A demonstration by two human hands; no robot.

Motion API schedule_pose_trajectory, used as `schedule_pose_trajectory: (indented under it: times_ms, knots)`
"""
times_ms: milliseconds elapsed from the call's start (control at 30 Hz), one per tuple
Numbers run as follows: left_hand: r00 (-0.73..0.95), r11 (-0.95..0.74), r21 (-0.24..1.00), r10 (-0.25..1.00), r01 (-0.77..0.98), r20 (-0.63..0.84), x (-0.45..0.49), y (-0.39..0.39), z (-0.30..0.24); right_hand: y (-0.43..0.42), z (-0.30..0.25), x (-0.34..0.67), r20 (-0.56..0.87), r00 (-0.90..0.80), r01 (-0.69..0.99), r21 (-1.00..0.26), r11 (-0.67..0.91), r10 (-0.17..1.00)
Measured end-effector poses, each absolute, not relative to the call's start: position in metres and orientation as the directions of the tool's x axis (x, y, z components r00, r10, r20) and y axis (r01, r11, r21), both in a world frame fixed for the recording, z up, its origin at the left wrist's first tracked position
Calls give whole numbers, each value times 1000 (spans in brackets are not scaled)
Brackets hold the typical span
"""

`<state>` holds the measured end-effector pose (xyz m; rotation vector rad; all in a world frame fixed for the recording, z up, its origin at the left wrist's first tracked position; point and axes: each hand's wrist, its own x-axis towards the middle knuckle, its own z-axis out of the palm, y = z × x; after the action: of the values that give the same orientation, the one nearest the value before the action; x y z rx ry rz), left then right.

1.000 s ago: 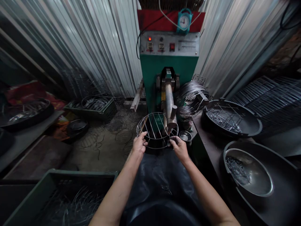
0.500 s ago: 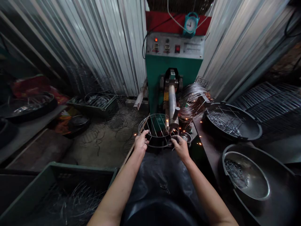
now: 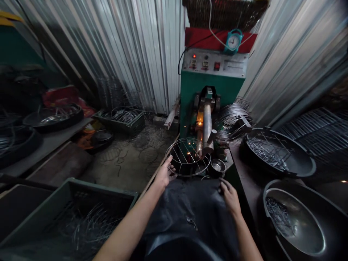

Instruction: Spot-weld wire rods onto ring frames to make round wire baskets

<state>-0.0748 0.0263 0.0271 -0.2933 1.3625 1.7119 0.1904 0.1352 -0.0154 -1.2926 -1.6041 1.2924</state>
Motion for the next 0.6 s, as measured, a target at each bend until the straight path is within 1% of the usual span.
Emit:
schedule_pose_trajectory:
  times_ms: [67, 100, 167, 300, 400, 500, 600]
  knots:
    - [-522, 118, 658, 513, -744, -682, -97, 19, 28, 125, -39, 217, -213, -279, 360, -927, -103, 936]
    - [-505, 155, 657, 520, -738, -689, -108, 19, 29, 121, -49, 227, -263, -286, 378, -915, -144, 921]
    - [-483, 187, 660, 544, -728, -686, -125, 23, 30, 112, -64, 237, -313, -290, 390, -902, -187, 904]
    - [-474, 219, 677, 565, -702, -675, -133, 46, 29, 106, -72, 232, -275, -285, 423, -896, -136, 918]
    - [-507, 174, 692, 561, -700, -654, -125, 56, 26, 106, -69, 227, -246, -311, 444, -892, -88, 918]
    - [-534, 116, 704, 569, -701, -626, -120, 56, 25, 104, -68, 228, -293, -324, 444, -887, -129, 899]
    - [-540, 119, 704, 557, -700, -631, -118, 51, 26, 100, -71, 234, -318, -299, 419, -891, -176, 900]
